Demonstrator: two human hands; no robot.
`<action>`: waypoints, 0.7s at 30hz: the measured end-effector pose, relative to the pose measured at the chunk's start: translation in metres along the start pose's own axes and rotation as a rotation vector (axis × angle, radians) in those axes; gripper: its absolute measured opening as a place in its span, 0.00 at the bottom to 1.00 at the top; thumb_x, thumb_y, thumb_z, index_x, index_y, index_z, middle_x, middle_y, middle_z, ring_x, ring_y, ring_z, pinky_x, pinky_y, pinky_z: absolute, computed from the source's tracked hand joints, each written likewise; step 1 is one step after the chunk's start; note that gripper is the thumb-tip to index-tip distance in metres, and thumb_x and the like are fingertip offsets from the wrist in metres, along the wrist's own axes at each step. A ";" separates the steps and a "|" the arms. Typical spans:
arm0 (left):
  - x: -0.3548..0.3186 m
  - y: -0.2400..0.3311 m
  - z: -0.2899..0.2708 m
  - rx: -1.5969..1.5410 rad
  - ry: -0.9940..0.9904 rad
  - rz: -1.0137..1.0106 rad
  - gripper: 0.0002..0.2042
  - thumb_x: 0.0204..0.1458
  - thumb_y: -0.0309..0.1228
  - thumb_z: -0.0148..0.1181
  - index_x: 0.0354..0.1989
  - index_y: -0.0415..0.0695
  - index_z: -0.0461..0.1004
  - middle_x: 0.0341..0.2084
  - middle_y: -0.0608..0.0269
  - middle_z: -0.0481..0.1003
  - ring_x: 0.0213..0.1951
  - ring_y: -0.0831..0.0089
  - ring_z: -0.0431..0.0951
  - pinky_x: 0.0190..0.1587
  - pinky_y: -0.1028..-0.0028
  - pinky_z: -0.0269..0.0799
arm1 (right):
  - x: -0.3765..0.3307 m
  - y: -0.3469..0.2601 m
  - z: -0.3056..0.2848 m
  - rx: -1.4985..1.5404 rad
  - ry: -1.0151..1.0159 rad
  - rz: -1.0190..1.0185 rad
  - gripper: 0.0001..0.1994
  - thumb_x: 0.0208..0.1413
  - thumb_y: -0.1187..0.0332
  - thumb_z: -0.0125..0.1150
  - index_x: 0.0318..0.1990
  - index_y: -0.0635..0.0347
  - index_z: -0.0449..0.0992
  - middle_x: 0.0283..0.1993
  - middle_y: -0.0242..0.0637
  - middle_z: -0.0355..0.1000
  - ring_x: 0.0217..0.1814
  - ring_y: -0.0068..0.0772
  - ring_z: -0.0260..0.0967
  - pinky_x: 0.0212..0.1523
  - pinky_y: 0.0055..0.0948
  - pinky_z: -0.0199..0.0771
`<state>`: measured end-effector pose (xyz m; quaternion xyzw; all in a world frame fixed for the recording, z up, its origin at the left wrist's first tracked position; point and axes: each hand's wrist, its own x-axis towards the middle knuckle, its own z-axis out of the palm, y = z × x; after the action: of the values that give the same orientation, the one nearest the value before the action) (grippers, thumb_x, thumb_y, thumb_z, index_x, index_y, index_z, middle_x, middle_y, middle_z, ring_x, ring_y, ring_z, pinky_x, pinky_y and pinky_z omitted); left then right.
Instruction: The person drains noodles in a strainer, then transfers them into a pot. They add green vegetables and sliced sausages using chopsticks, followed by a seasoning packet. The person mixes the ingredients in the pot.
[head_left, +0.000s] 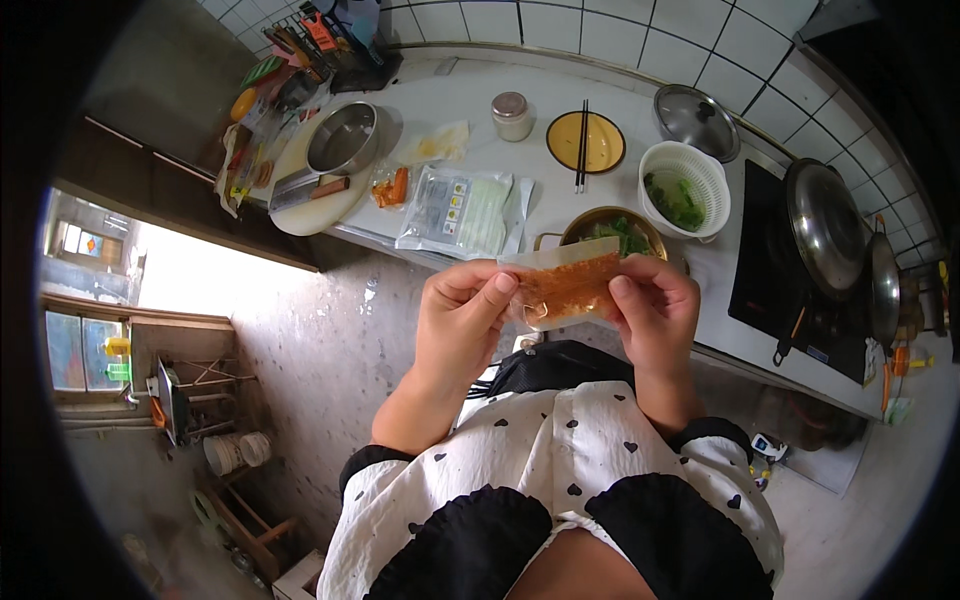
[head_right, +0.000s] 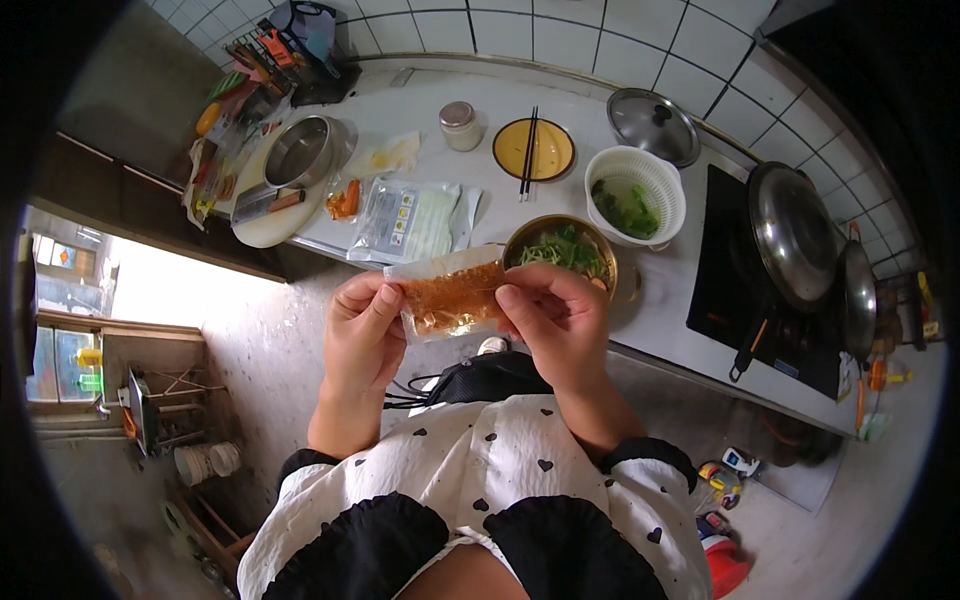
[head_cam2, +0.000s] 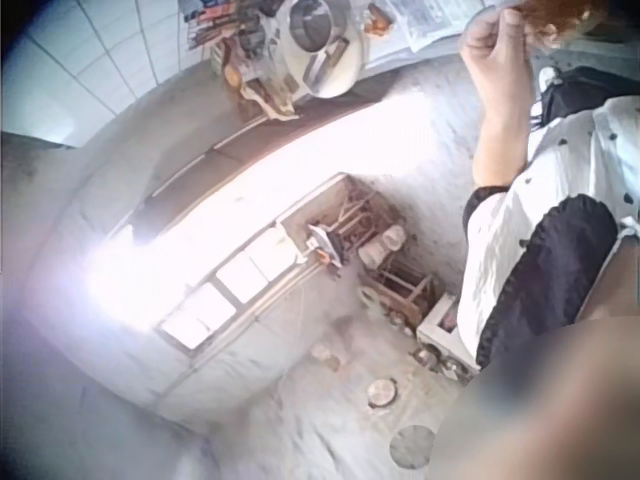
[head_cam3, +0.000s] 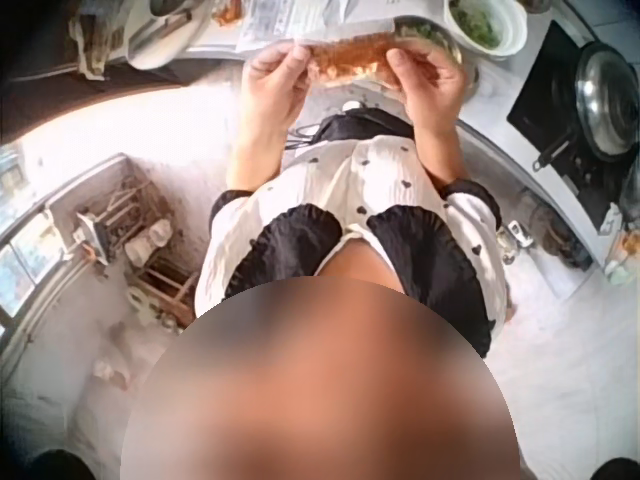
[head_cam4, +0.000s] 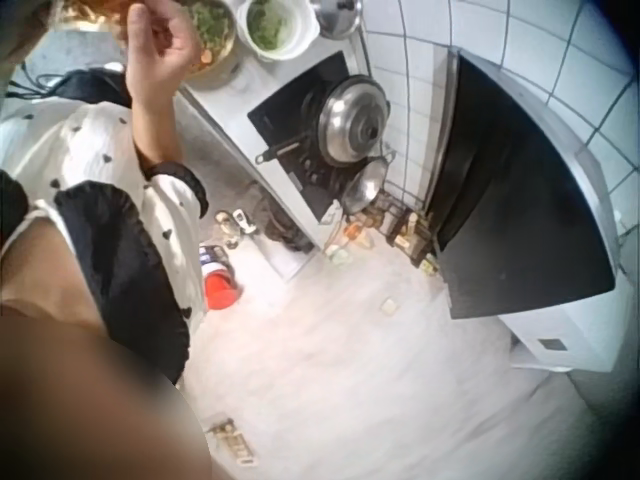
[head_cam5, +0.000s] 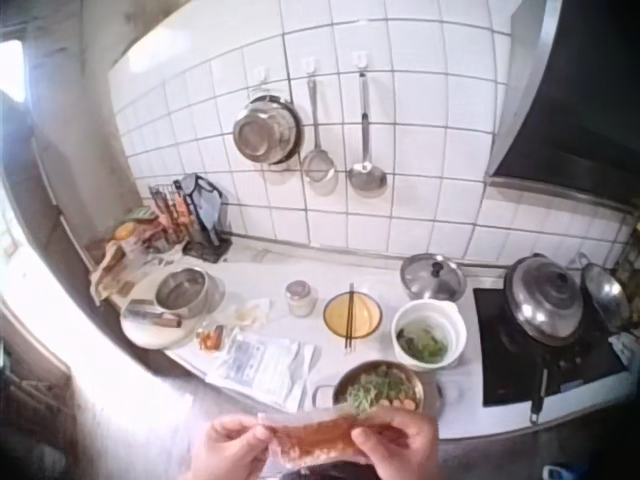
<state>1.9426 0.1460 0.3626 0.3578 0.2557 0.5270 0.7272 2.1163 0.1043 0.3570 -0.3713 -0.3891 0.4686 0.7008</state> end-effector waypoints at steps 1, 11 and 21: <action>-0.001 0.000 0.001 -0.034 -0.013 -0.010 0.06 0.51 0.23 0.53 0.35 0.32 0.73 0.24 0.60 0.73 0.25 0.78 0.71 0.28 0.80 0.68 | -0.002 -0.004 0.001 0.039 0.008 0.014 0.05 0.49 0.77 0.58 0.33 0.67 0.71 0.23 0.31 0.69 0.19 0.16 0.64 0.20 0.14 0.64; -0.009 0.005 0.018 0.257 -0.013 0.163 0.07 0.51 0.22 0.53 0.35 0.32 0.74 0.23 0.61 0.72 0.24 0.78 0.71 0.27 0.81 0.68 | -0.011 -0.012 -0.009 0.036 -0.066 -0.184 0.05 0.48 0.77 0.58 0.32 0.68 0.71 0.27 0.35 0.67 0.19 0.17 0.62 0.19 0.14 0.63; -0.011 0.015 0.030 0.537 -0.006 0.428 0.04 0.45 0.18 0.57 0.30 0.32 0.74 0.22 0.59 0.72 0.22 0.77 0.73 0.22 0.84 0.64 | -0.011 -0.016 -0.005 -0.140 0.015 -0.286 0.03 0.48 0.79 0.58 0.31 0.69 0.71 0.27 0.34 0.67 0.22 0.16 0.63 0.21 0.12 0.63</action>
<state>1.9531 0.1312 0.3923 0.5837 0.3020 0.5805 0.4807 2.1234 0.0885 0.3666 -0.3634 -0.4645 0.3331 0.7357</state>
